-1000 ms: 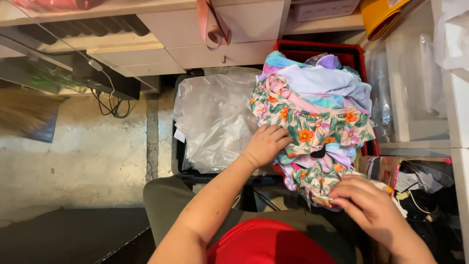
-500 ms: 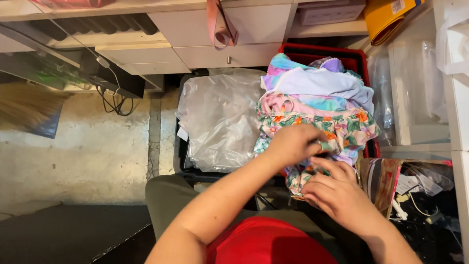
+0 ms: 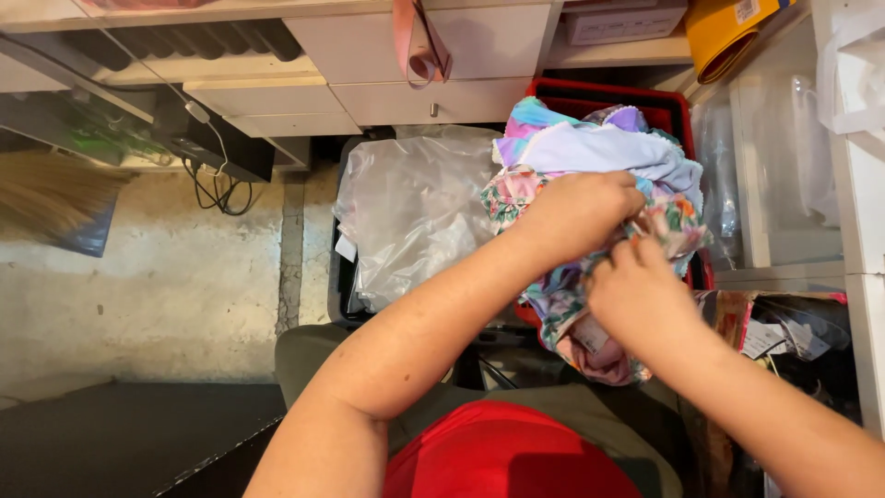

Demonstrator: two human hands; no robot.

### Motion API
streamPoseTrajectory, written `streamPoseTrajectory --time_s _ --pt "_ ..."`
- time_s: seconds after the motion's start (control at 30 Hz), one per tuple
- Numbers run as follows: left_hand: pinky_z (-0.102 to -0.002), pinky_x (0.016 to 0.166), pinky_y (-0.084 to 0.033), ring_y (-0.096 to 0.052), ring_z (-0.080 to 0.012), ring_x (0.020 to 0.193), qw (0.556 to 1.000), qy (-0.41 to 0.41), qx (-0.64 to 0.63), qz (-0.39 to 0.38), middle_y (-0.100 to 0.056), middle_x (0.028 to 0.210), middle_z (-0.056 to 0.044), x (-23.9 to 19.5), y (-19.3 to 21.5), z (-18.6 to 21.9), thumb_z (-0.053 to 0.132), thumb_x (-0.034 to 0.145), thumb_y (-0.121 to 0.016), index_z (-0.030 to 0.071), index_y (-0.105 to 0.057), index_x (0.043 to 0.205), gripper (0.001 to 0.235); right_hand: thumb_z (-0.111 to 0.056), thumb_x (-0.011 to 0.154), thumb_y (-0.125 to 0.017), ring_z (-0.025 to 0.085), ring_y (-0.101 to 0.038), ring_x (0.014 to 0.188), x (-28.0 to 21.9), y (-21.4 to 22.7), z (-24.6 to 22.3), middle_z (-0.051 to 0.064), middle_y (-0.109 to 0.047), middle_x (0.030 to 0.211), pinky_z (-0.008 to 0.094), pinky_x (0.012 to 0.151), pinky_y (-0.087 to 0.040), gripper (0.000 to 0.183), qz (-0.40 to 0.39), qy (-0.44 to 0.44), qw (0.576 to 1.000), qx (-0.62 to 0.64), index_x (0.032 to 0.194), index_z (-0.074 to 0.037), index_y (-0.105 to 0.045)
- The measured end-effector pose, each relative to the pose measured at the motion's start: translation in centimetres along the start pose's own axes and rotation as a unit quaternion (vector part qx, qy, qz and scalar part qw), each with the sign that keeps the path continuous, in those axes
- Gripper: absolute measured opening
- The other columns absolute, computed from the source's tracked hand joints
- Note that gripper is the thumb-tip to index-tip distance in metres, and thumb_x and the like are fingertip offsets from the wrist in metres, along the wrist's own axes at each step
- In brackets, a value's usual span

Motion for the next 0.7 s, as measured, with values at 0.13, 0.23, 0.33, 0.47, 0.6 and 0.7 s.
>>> streamPoseTrajectory --time_s 0.13,0.23,0.33,0.47,0.6,0.7 --pt "-0.045 0.079 -0.057 -0.069 -0.0319 0.088 0.996 -0.011 0.014 0.092 -0.064 0.096 -0.006 -1.2 1.6 -2.1 0.010 0.079 -0.066 0.017 -0.069 0.091 0.014 -0.033 0.074 -0.069 0.029 -0.060 0.099 -2.5 2.4 3.4 0.002 -0.066 0.090 0.047 0.084 -0.048 0.023 -0.098 0.003 0.994 0.050 0.092 -0.019 -0.069" --pt "-0.043 0.077 -0.051 -0.064 -0.0317 0.088 0.984 0.053 -0.019 0.168 -0.063 0.097 -0.007 -2.0 4.0 -4.2 0.010 0.078 -0.062 0.015 -0.072 0.090 0.017 -0.046 0.070 -0.073 0.022 -0.062 0.110 -6.2 3.3 7.1 -0.006 -0.069 0.107 0.040 0.096 -0.054 0.038 -0.218 -0.013 0.971 0.095 0.102 -0.025 -0.067" --pt "-0.038 0.072 -0.053 -0.065 -0.0270 0.082 0.967 0.107 -0.054 0.225 -0.066 0.093 -0.004 -3.5 7.9 -5.3 0.006 0.074 -0.062 0.015 -0.075 0.088 0.021 -0.042 0.070 -0.072 0.016 -0.061 0.107 -9.5 1.7 10.1 -0.015 -0.069 0.102 0.034 0.101 -0.054 0.028 -0.245 -0.050 0.961 0.115 0.097 -0.034 -0.068" --pt "-0.026 0.068 -0.052 -0.059 -0.0169 0.075 0.946 0.107 -0.252 0.171 -0.062 0.088 -0.002 -5.3 11.0 -6.6 -0.010 0.059 -0.057 0.008 -0.063 0.078 0.026 -0.041 0.064 -0.081 0.012 -0.067 0.092 -11.4 1.0 11.6 -0.019 -0.076 0.078 0.033 0.092 -0.056 0.014 -0.161 -0.048 0.947 0.273 0.075 -0.035 -0.075" --pt "-0.022 0.069 -0.046 -0.058 -0.0138 0.087 0.876 0.030 -0.482 -0.014 -0.067 0.104 -0.004 -7.1 12.2 -7.1 -0.009 0.071 -0.056 0.005 -0.064 0.066 0.018 -0.041 0.057 -0.089 0.006 -0.077 0.077 -13.1 -0.7 12.9 -0.021 -0.086 0.067 0.029 0.076 -0.061 0.013 -0.070 -0.036 0.891 0.448 0.062 -0.033 -0.081" --pt "-0.022 0.058 -0.052 -0.054 -0.0082 0.062 0.891 0.143 -0.413 -0.121 -0.067 0.071 0.003 -5.9 8.8 -6.6 -0.004 0.078 -0.050 0.005 -0.076 0.075 0.027 -0.042 0.062 -0.082 0.004 -0.081 0.065 -13.2 -4.5 14.7 -0.022 -0.086 0.062 0.027 0.071 -0.059 0.009 -0.004 0.038 0.865 0.500 0.064 -0.033 -0.081"
Point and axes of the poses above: each hand's wrist, its own x-axis towards the middle knuckle, its own y-axis out of the back of the hand, z = x × y, the point moved 1 cm from there along x, towards the middle knuckle
